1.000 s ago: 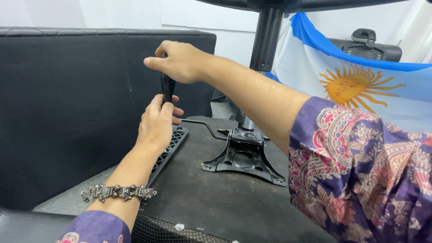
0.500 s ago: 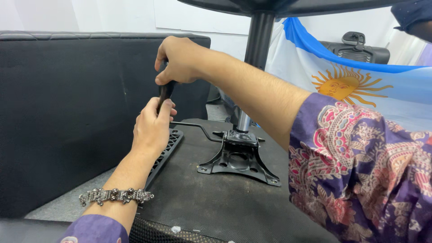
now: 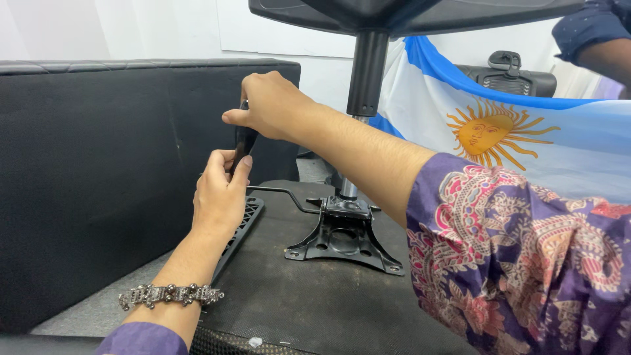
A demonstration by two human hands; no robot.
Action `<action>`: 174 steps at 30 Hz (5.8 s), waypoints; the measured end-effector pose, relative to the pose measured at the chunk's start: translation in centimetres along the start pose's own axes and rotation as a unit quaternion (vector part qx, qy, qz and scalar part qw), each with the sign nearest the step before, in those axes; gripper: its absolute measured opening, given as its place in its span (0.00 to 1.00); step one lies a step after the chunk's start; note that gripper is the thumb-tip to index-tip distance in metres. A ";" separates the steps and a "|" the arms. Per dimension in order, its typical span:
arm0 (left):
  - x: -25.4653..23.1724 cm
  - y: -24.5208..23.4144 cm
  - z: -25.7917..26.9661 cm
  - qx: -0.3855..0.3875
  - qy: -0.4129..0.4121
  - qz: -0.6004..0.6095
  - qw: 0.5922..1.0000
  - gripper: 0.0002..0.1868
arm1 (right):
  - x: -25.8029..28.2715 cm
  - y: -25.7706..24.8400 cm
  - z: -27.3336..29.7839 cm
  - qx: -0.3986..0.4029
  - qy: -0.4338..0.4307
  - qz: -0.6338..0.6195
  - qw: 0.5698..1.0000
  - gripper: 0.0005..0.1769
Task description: The person uses a screwdriver to tighten screws into a black plastic bracket attached to a chair base. They repeatedly insert and turn the screwdriver to secure the bracket while holding it steady with the other hand.
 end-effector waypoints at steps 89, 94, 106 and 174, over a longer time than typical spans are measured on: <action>1.1 -1.0 -0.4 -0.027 -0.161 -0.005 0.987 0.30 | 1.9 -1.0 -0.7 0.160 -0.019 -0.179 0.971 0.26; 1.3 -1.3 -0.4 -0.081 -0.166 0.023 0.982 0.26 | 1.8 -2.5 0.8 0.261 0.060 -0.100 0.958 0.22; 4.2 -0.9 -1.9 -0.133 -0.187 0.037 0.973 0.11 | -6.0 3.2 12.0 0.161 0.348 -0.377 0.843 0.13; 0.7 2.1 -0.8 0.199 0.081 -0.509 0.834 0.06 | -0.1 9.7 17.9 -0.071 0.453 -0.511 0.727 0.11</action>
Point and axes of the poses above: each hand's wrist, its own z-axis away from the middle knuckle, its own y-axis out of the palm, x = y × z, the point moved 2 cm from there along -z, towards the middle knuckle, and after that the axes turned 12 degrees about -x, right-handed, at the moved point
